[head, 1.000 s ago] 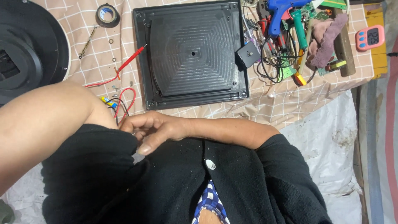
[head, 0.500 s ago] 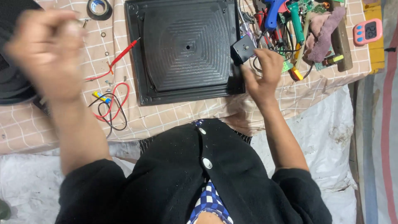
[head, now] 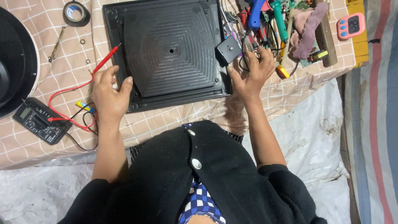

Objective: Inspecting a plastic housing and using a digital multimeter to test the electrical terminals of a component on a repair bench.

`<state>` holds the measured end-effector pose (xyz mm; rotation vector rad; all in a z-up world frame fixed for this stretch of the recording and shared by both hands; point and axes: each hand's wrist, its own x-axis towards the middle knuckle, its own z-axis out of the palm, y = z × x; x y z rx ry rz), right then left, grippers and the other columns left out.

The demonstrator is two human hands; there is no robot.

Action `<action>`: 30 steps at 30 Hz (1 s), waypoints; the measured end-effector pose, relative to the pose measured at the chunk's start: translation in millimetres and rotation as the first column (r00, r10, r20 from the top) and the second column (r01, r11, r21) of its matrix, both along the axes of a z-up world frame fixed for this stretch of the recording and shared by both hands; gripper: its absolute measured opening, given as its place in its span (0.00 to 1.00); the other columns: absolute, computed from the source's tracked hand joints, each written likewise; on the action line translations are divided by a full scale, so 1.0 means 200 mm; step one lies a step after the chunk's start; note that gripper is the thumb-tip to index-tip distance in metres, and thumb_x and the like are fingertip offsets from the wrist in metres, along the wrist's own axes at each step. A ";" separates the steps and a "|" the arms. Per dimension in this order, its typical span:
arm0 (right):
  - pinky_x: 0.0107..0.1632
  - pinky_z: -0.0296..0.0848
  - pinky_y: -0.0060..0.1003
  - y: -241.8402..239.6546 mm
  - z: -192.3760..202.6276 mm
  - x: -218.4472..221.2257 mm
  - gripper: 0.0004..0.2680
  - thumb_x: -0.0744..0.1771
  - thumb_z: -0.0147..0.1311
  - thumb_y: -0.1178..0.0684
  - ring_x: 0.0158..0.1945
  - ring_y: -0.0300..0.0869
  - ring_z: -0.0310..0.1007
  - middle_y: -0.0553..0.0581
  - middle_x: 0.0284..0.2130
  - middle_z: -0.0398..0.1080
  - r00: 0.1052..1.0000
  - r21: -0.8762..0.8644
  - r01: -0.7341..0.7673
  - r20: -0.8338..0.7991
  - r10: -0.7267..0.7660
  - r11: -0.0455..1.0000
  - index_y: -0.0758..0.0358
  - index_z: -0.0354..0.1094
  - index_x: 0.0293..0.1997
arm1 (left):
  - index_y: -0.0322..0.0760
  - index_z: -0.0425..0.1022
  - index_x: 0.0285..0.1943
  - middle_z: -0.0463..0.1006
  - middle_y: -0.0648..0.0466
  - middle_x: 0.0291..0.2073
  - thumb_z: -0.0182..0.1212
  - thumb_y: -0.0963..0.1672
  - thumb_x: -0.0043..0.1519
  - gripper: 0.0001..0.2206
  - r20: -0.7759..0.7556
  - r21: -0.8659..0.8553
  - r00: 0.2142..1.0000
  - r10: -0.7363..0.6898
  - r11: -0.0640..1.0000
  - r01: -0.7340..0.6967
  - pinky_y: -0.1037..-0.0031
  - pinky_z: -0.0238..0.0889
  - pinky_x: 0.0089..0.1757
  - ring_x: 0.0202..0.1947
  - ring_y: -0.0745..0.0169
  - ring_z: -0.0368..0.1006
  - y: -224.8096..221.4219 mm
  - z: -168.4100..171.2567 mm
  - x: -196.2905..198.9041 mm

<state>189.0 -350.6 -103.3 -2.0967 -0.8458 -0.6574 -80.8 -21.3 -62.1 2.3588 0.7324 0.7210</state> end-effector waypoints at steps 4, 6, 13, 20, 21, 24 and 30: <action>0.69 0.38 0.56 0.04 0.02 0.00 0.26 0.62 0.73 0.33 0.70 0.62 0.50 0.64 0.61 0.60 1.000 -0.060 -0.002 0.004 0.002 0.998 0.62 0.72 0.56 | 0.31 0.78 0.61 0.74 0.41 0.49 0.76 0.44 0.59 0.22 0.005 -0.003 1.000 0.012 1.000 -0.012 0.54 0.71 0.41 0.42 0.38 0.77 -0.03 -0.05 0.00; 0.69 0.32 0.59 0.06 0.05 -0.02 0.26 0.63 0.73 0.32 0.70 0.62 0.48 0.65 0.62 0.59 1.000 -0.097 0.007 0.013 -0.006 0.995 0.63 0.71 0.55 | 0.37 0.78 0.61 0.75 0.46 0.49 0.76 0.47 0.58 0.23 -0.010 0.041 0.999 0.031 0.999 -0.030 0.57 0.71 0.42 0.42 0.43 0.77 -0.02 -0.08 -0.01; 0.69 0.36 0.59 0.10 0.01 0.04 0.29 0.62 0.73 0.28 0.69 0.64 0.48 0.65 0.62 0.60 1.000 -0.146 -0.007 0.002 0.007 0.989 0.63 0.72 0.57 | 0.40 0.77 0.64 0.76 0.47 0.49 0.77 0.48 0.56 0.27 -0.026 0.076 0.996 0.082 0.994 -0.080 0.54 0.69 0.43 0.44 0.42 0.76 0.01 -0.11 0.00; 0.68 0.38 0.62 0.09 -0.02 0.04 0.29 0.59 0.78 0.35 0.69 0.66 0.49 0.65 0.60 0.60 0.999 -0.176 -0.006 -0.038 0.000 0.984 0.63 0.71 0.59 | 0.37 0.75 0.65 0.76 0.46 0.50 0.74 0.49 0.59 0.26 0.028 -0.020 0.995 0.098 0.995 -0.097 0.61 0.70 0.41 0.40 0.46 0.76 0.01 -0.13 0.03; 0.68 0.38 0.61 0.09 -0.02 0.04 0.29 0.59 0.79 0.36 0.69 0.66 0.48 0.64 0.61 0.60 0.999 -0.177 -0.008 -0.050 -0.001 0.984 0.62 0.71 0.59 | 0.36 0.74 0.65 0.76 0.44 0.49 0.74 0.48 0.60 0.25 0.064 -0.070 0.993 0.101 0.993 -0.096 0.62 0.69 0.41 0.39 0.47 0.76 0.01 -0.12 0.04; 0.68 0.37 0.60 0.09 -0.04 0.05 0.29 0.59 0.79 0.37 0.69 0.65 0.49 0.64 0.61 0.60 0.998 -0.181 -0.010 -0.064 -0.002 0.983 0.62 0.72 0.59 | 0.28 0.62 0.73 0.75 0.28 0.52 0.71 0.43 0.64 0.30 0.092 -0.145 0.993 0.076 0.987 -0.062 0.52 0.69 0.42 0.40 0.31 0.75 -0.03 0.01 0.08; 0.68 0.37 0.60 0.09 -0.02 0.05 0.29 0.59 0.79 0.36 0.69 0.64 0.50 0.63 0.60 0.60 0.996 -0.186 -0.015 -0.086 -0.001 0.982 0.62 0.71 0.59 | 0.31 0.55 0.77 0.72 0.27 0.60 0.70 0.44 0.66 0.33 0.073 -0.320 0.993 0.091 0.945 -0.063 0.62 0.73 0.37 0.38 0.39 0.81 0.10 -0.17 0.03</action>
